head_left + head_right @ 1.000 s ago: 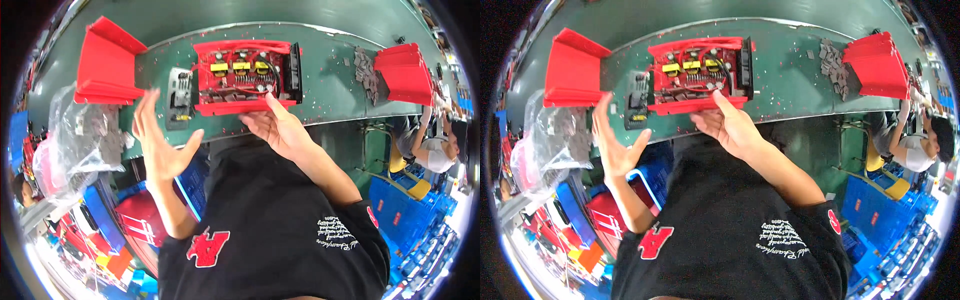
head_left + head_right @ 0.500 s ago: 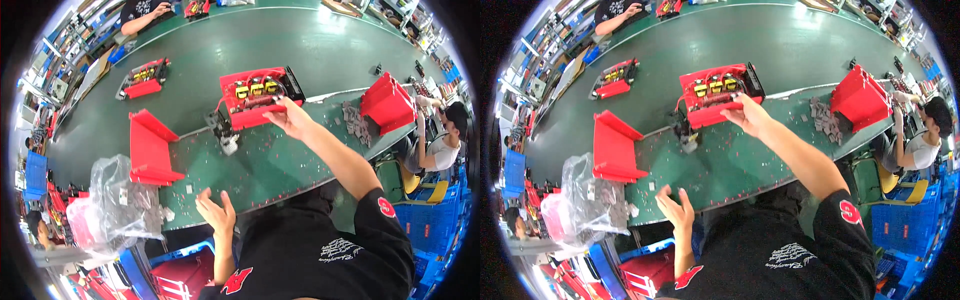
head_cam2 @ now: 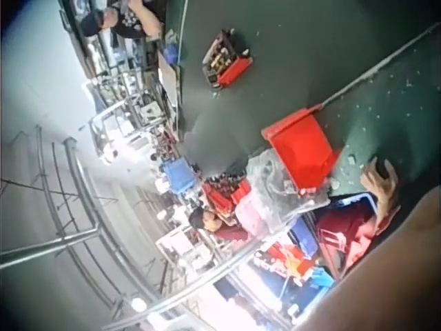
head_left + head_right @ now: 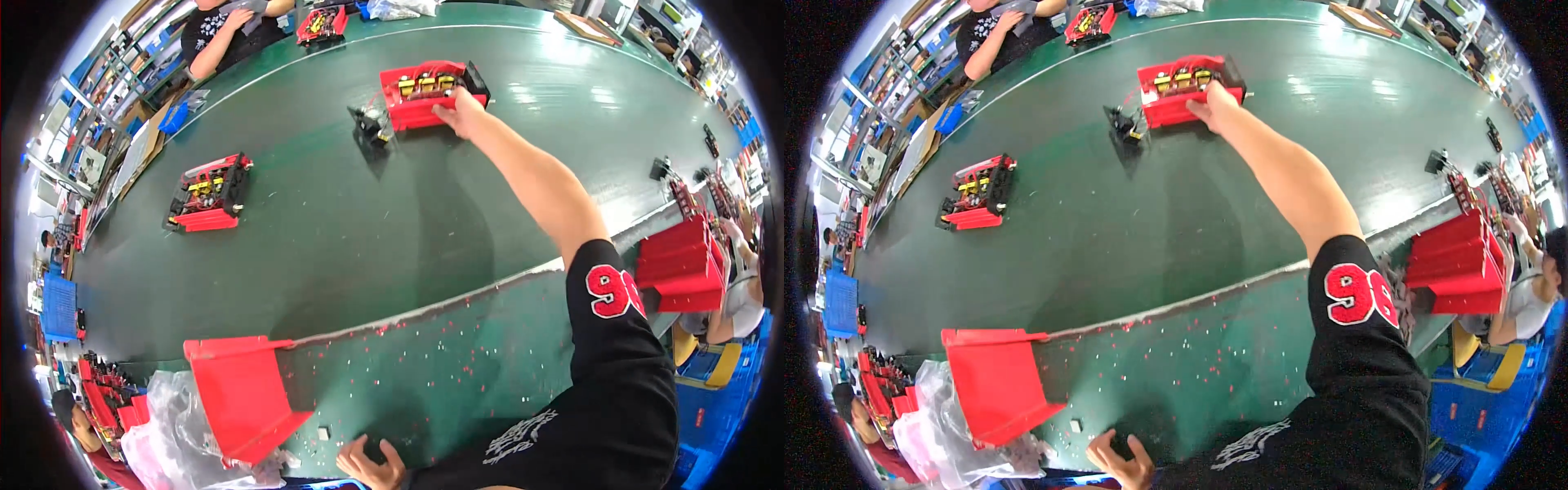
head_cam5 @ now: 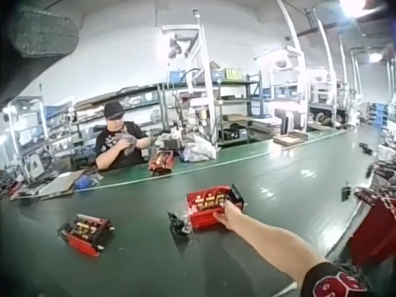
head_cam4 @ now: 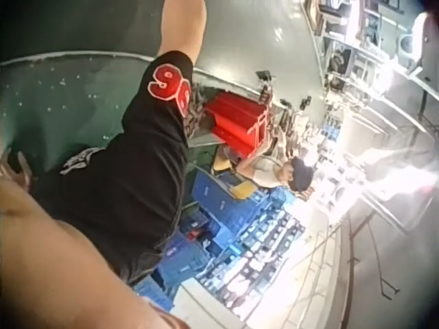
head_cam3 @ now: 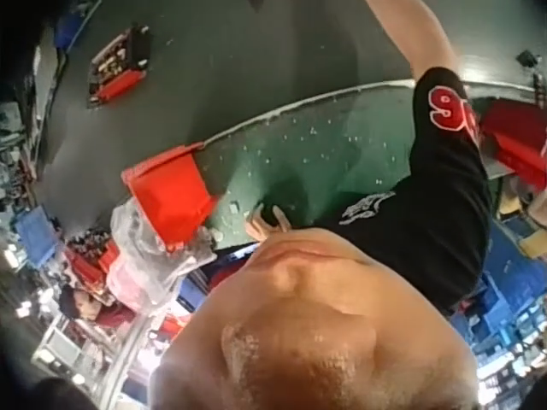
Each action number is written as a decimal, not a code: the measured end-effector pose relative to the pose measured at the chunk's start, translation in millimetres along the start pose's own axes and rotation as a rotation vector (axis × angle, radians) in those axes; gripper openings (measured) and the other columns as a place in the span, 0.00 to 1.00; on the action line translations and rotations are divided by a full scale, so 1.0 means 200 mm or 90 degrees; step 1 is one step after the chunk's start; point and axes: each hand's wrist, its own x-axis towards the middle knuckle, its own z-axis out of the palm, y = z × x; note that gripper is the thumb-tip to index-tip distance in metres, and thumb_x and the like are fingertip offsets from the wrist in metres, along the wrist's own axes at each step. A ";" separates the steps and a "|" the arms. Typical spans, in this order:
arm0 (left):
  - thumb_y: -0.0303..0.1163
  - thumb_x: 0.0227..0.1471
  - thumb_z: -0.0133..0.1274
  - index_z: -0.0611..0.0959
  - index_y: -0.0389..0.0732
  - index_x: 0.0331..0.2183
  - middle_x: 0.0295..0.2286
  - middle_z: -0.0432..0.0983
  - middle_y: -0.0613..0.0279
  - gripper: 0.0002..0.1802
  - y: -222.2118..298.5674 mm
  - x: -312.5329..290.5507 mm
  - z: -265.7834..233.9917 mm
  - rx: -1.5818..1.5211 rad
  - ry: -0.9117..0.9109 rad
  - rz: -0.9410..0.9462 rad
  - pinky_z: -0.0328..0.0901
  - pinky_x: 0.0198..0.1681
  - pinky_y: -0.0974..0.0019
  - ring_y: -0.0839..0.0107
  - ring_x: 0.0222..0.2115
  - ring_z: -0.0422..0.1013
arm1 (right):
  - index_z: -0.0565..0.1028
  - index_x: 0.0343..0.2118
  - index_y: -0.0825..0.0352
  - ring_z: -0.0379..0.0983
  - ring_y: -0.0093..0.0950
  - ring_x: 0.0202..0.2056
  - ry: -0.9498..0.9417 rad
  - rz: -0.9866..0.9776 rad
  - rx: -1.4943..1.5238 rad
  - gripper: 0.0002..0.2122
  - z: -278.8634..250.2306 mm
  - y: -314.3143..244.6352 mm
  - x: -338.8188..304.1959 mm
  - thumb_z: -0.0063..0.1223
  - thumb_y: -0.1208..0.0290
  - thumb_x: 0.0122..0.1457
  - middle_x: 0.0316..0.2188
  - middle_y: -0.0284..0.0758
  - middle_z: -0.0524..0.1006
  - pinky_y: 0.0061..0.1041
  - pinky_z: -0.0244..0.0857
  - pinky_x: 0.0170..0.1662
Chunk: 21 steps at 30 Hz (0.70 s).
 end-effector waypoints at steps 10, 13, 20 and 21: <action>0.37 0.48 0.58 0.81 0.40 0.35 0.32 0.75 0.52 0.13 -0.03 -0.03 -0.01 0.114 0.004 0.027 0.64 0.37 0.52 0.53 0.33 0.71 | 0.59 0.61 0.68 0.65 0.34 0.56 -0.246 -0.095 0.045 0.33 0.13 -0.37 0.22 0.55 0.53 0.59 0.51 0.42 0.70 0.34 0.61 0.57; 0.34 0.48 0.54 0.74 0.33 0.39 0.35 0.66 0.47 0.18 -0.05 -0.02 0.05 -0.029 -0.070 0.071 0.57 0.45 0.51 0.51 0.39 0.62 | 0.60 0.60 0.69 0.67 0.30 0.53 -0.718 -0.062 -0.241 0.28 -0.10 -0.34 0.10 0.51 0.59 0.62 0.49 0.38 0.72 0.32 0.64 0.53; 0.36 0.57 0.52 0.74 0.30 0.41 0.36 0.68 0.46 0.17 0.00 0.06 0.12 -0.015 0.017 0.144 0.62 0.43 0.52 0.51 0.38 0.66 | 0.79 0.35 0.66 0.78 0.33 0.31 -0.446 -0.474 -0.768 0.10 -0.61 0.13 -1.55 0.55 0.65 0.56 0.29 0.37 0.80 0.31 0.72 0.38; 0.36 0.57 0.52 0.74 0.30 0.41 0.36 0.69 0.47 0.17 0.03 0.06 0.13 -0.023 0.022 0.149 0.62 0.43 0.52 0.51 0.37 0.66 | 0.78 0.34 0.65 0.78 0.34 0.32 -0.480 -0.505 -0.792 0.09 -0.76 0.11 -1.70 0.55 0.65 0.56 0.29 0.37 0.79 0.32 0.72 0.39</action>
